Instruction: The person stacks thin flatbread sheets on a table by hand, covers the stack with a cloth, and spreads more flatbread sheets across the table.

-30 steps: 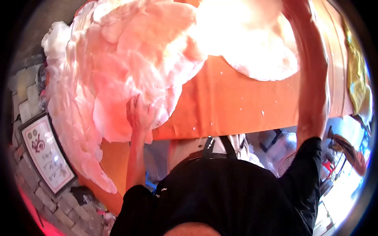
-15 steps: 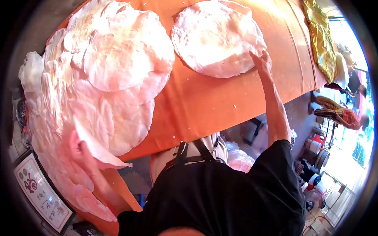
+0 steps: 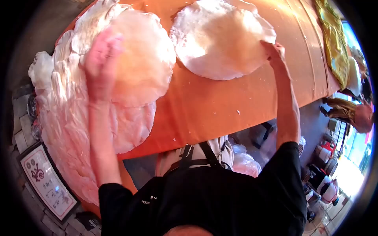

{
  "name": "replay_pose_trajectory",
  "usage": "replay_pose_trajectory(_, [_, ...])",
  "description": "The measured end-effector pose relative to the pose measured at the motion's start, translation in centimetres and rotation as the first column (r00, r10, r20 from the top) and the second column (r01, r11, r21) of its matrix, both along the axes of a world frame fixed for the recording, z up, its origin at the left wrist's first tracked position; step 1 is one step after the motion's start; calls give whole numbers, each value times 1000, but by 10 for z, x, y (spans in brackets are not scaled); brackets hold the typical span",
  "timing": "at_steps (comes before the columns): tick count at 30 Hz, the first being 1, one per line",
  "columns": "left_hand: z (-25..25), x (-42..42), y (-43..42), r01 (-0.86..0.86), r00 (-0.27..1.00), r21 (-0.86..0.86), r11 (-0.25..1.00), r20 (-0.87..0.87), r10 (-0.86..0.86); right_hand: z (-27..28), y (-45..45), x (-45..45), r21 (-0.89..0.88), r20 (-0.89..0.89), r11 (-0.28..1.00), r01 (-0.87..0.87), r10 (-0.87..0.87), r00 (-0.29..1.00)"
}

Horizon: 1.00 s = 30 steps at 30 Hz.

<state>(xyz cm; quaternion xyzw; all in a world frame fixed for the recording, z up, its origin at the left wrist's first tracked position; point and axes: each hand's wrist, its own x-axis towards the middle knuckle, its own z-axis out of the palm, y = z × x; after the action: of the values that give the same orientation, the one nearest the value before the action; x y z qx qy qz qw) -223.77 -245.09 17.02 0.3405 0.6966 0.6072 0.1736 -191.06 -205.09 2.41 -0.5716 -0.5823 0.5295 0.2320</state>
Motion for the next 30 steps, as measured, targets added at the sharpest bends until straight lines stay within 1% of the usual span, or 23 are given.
replay_pose_trajectory(1, [-13,14,-5,-10,1000,-36,999,-20,10,10,6,1,105,45,992,-69,64,997])
replay_pose_trajectory(2, [-19,29,-16,-68,998,-162,984,-29,64,28,10,-2,190,29,975,-119,116,993])
replay_pose_trajectory(3, [-46,33,-38,-94,995,-190,977,-35,89,51,12,-7,263,4,950,-169,174,985])
replay_pose_trajectory(5, [-90,38,-100,-220,964,-374,901,-227,141,111,3,-35,337,-71,897,-287,328,942])
replay_pose_trajectory(6, [-107,38,-132,-305,916,-480,823,-385,114,145,-9,-54,365,-98,861,-355,414,905])
replay_pose_trajectory(7, [-114,44,-158,-376,878,-505,777,-463,124,180,-29,-79,353,-104,822,-447,509,854])
replay_pose_trajectory(9, [-123,53,-207,-527,781,-528,666,-610,135,231,-44,-130,444,-190,623,-644,767,612])
replay_pose_trajectory(10, [-134,50,-234,-584,750,-551,596,-647,136,245,-54,-153,463,-165,542,-701,830,533])
replay_pose_trajectory(12, [-151,45,-284,-673,697,-585,451,-707,123,253,-64,-187,454,-107,453,-767,883,458])
replay_pose_trajectory(13, [-151,43,-298,-660,720,-611,437,-681,134,250,-66,-199,435,-93,441,-785,889,448])
replay_pose_trajectory(15, [-154,43,-321,-622,769,-664,415,-618,164,233,-60,-215,386,-80,482,-787,867,491])
replay_pose_trajectory(17, [-152,47,-337,-546,805,-668,506,-585,97,206,-43,-220,331,-85,568,-753,813,576])
replay_pose_trajectory(19, [-141,53,-343,-470,829,-659,587,-558,38,171,-15,-215,271,-132,678,-683,729,672])
replay_pose_trajectory(21, [-143,59,-357,-479,796,-638,603,-605,-8,104,21,-192,202,-224,777,-597,630,744])
replay_pose_trajectory(22, [-144,59,-365,-484,775,-628,609,-631,-34,114,-84,-176,365,-187,794,-485,573,798])
replay_pose_trajectory(23, [-143,57,-372,-482,781,-631,608,-624,-28,77,-99,-154,330,-271,841,-429,520,810])
replay_pose_trajectory(24, [-143,53,-377,-479,787,-634,607,-616,-22,13,-88,-130,396,-128,770,-501,587,800])
replay_pose_trajectory(25, [-144,52,-384,-471,796,-642,606,-604,-22,0,-138,-116,217,-172,760,-613,648,742])
replay_pose_trajectory(26, [-146,53,-386,-467,787,-632,619,-616,-35,0,-206,-104,-35,-255,735,-677,648,718])
replay_pose_trajectory(27, [-149,52,-386,-469,772,-619,630,-634,-49,1,-274,-93,-283,-303,662,-694,625,720])
replay_pose_trajectory(28, [-149,50,-386,-471,753,-609,638,-654,-68,11,-335,-106,-571,-221,578,-583,576,787])
replay_pose_trajectory(29, [-148,46,-387,-465,734,-573,675,-676,-67,8,-381,-115,-660,-187,566,-494,512,838])
replay_pose_trajectory(30, [-146,43,-386,-460,714,-535,709,-697,-62,2,-414,-123,-660,-229,575,-483,459,859])
